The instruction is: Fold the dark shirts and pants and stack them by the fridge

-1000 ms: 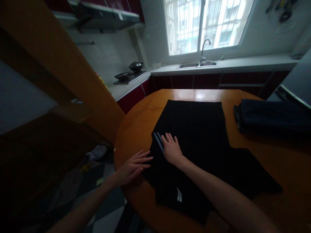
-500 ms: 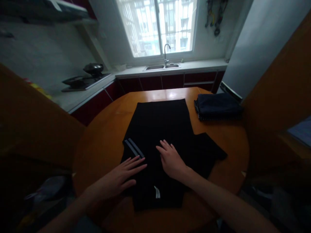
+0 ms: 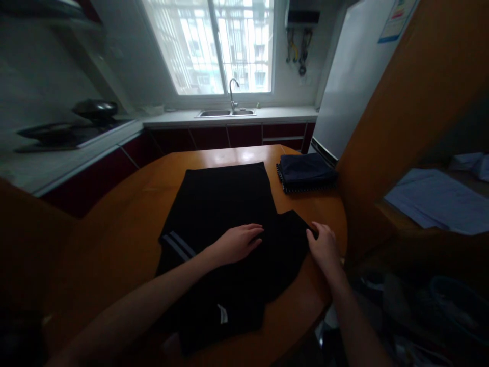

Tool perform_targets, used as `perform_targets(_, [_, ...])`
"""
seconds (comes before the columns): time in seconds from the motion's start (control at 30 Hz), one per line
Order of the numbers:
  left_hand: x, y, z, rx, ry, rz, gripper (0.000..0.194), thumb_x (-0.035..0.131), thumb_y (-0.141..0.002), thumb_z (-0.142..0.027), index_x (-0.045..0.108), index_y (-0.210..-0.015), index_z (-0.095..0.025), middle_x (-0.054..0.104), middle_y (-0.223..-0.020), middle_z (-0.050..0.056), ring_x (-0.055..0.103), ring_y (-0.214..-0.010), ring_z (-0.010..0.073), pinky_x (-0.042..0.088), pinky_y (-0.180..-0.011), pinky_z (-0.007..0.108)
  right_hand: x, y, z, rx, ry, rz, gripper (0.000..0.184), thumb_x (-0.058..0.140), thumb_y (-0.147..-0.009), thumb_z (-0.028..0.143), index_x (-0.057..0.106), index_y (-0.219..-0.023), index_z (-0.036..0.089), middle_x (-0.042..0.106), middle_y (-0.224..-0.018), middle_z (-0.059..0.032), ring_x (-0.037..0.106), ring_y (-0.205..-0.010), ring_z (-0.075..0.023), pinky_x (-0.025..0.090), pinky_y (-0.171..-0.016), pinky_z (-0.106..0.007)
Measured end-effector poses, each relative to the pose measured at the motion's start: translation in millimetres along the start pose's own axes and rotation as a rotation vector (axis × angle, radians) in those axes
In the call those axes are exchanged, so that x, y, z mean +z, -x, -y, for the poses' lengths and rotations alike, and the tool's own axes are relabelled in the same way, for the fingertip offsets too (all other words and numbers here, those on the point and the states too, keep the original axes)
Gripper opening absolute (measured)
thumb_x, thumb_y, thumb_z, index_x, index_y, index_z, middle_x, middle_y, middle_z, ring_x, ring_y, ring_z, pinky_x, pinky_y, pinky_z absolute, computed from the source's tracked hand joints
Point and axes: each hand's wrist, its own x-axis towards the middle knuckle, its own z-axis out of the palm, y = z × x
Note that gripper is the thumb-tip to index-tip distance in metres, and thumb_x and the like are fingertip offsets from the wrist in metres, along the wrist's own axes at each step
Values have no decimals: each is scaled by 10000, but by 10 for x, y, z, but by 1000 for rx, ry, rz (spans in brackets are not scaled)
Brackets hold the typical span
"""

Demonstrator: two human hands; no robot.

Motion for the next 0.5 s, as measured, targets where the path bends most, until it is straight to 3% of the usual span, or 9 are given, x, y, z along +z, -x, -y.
perform_targets(0.1, [310,-244,-49,29,-56,-36,426,493,-989,-357,582,-1350,-150,563,-1434,149,520,-1338,303,419,-1102,442,-7,-1,-63,7,46,62,366,569,-868,367,722,-1093,122,702,-1085,-164,652,-1016,-278,489,-942,-398])
perform_targets(0.23, [610,-313,-31,76,-103,-59,597,419,-1017,-477,367,-1526,-170,329,-1607,133,245,-1504,304,213,-1207,520,-23,-43,-74,43,99,122,292,645,-837,367,732,-1017,154,724,-1014,-139,681,-928,-261,510,-830,-359])
perform_targets(0.37, [707,-267,24,97,-117,-19,692,385,-1008,-556,258,-1575,-179,243,-1638,129,170,-1525,303,134,-1219,531,-24,-54,-80,33,164,190,247,718,-778,339,702,-965,178,728,-967,-113,688,-898,-256,500,-758,-335])
perform_targets(0.5, [694,-258,40,110,-106,-26,704,377,-1004,-573,243,-1581,-192,245,-1639,118,164,-1527,292,116,-1222,512,-50,-65,-70,41,192,203,224,732,-759,315,680,-936,189,735,-937,-105,695,-885,-263,484,-728,-336])
